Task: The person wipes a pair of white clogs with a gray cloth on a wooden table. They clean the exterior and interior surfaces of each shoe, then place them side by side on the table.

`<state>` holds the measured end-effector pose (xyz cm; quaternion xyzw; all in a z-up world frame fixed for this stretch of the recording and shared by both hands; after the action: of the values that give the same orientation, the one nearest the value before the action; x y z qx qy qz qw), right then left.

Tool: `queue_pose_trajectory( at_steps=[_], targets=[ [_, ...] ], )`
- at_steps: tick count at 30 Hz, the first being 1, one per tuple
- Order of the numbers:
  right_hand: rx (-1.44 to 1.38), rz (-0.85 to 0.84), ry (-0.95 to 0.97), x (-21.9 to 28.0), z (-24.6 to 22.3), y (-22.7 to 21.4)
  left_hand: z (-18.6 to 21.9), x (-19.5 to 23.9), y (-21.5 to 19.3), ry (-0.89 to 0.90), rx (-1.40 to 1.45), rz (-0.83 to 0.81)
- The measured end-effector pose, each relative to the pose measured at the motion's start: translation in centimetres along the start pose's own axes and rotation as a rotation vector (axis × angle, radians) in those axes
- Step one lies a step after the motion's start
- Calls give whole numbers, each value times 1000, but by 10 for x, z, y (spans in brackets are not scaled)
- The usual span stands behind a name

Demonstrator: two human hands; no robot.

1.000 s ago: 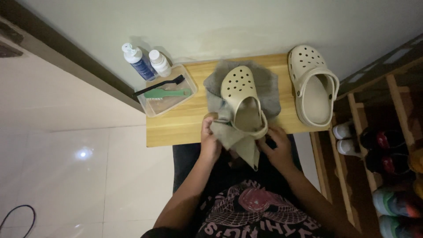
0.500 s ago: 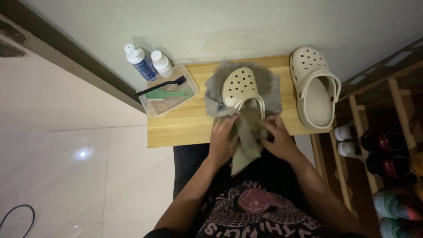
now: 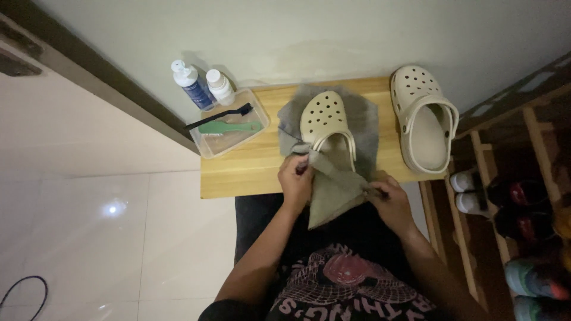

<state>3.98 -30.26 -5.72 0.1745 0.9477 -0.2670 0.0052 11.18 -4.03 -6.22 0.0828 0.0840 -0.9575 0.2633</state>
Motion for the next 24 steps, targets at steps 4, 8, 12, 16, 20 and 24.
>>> queue_pose_trajectory(
  at_steps=[4,8,12,16,20,24],
  targets=[
    [-28,146,-83,4,5,-13,-41,-3,7,-323,242,42],
    [65,129,-297,8,-5,-25,-49,-2,10,-566,536,95],
    [86,-112,-356,16,-38,-18,-9,5,3,-535,628,38],
    [117,-137,-701,22,-58,-2,8,-6,1,-382,505,32],
    [81,-312,-596,35,-46,14,30,-15,-9,-283,369,-68],
    [106,-600,-243,44,-71,26,15,-9,-5,-293,303,-137]
  ],
)
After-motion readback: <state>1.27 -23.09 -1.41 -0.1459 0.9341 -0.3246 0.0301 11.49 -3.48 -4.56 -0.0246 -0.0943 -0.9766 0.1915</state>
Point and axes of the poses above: each hand's wrist, its own x-axis away from the middle knuckle, its own y-axis out of the palm, z = x × y, the point moved 5 cm from there along -x, towards the middle knuckle, and after that the axes turned 15 degrees about z, right-handed, at the moved point
